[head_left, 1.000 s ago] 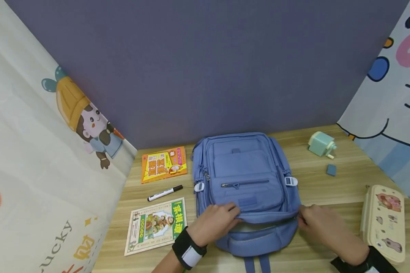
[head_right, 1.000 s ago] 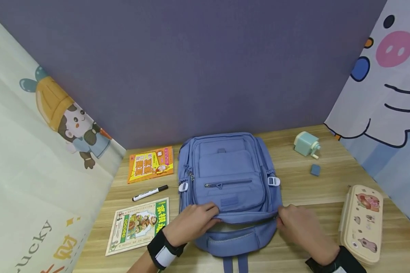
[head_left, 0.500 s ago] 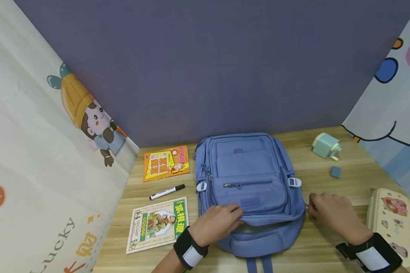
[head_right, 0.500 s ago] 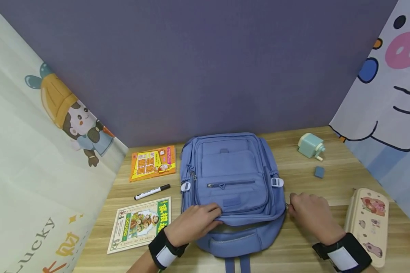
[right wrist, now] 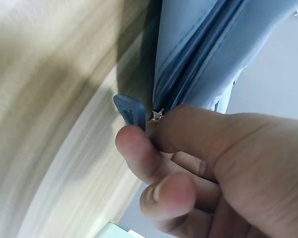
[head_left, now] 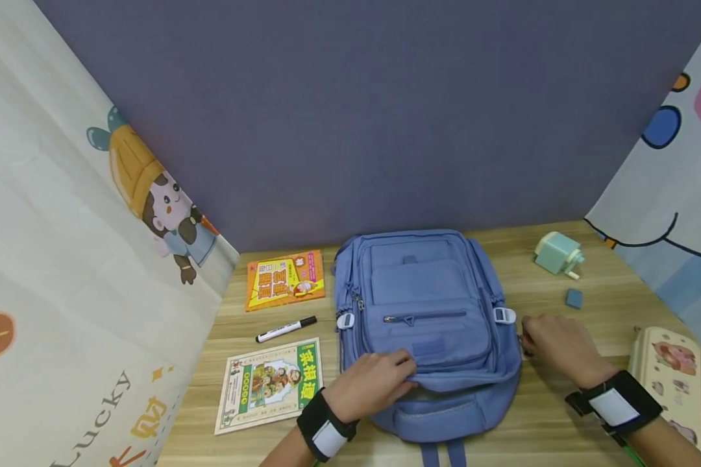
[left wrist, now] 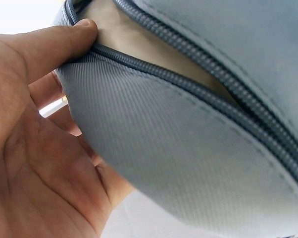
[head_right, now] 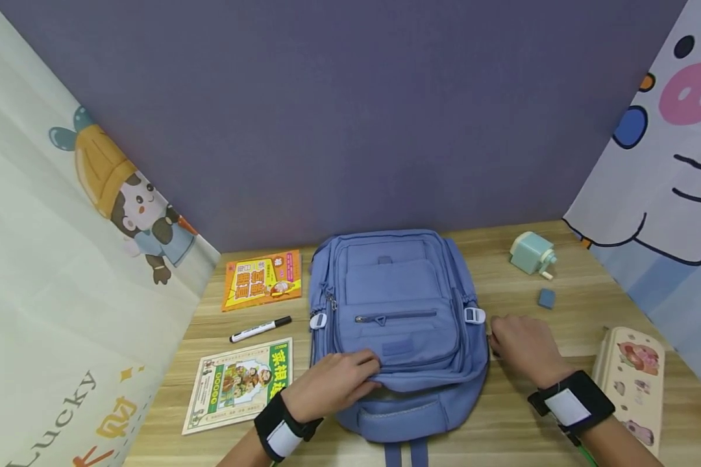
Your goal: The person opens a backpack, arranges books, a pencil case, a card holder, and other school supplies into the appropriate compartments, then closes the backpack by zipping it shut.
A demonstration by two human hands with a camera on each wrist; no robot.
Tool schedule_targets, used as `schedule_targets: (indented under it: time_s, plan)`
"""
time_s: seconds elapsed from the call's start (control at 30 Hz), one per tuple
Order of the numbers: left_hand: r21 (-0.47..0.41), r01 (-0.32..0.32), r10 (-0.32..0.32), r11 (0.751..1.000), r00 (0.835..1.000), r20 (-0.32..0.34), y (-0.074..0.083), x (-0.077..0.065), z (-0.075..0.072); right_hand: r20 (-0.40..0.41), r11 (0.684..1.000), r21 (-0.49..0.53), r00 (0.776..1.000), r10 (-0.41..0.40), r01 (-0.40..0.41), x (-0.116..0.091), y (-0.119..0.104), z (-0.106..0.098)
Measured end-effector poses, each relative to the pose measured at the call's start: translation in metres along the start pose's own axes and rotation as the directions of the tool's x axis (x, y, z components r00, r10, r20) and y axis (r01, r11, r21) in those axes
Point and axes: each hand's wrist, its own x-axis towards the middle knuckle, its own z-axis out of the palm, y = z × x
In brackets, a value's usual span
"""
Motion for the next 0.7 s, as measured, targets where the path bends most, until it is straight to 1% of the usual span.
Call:
schedule_targets:
  time_s: [0.23, 0.47, 0.7]
  plan:
    - [-0.008, 0.003, -0.003, 1.0, 1.0, 0.005, -0.001, -0.001, 0.002, 0.0, 1.0, -0.002, 1.0, -0.007, 0.007, 0.015, 0.007, 0.006]
    - [-0.02, 0.005, -0.005, 1.0, 1.0, 0.006, -0.001, -0.003, 0.006, 0.042, 0.999, 0.037, 0.999, 0.007, -0.008, 0.028, 0.015, 0.013]
    - [-0.031, -0.001, 0.001, 1.0, 1.0, 0.011, -0.002, -0.003, 0.007, 0.063, 0.999, 0.042, 0.998, 0.015, -0.018, 0.041, 0.022, 0.018]
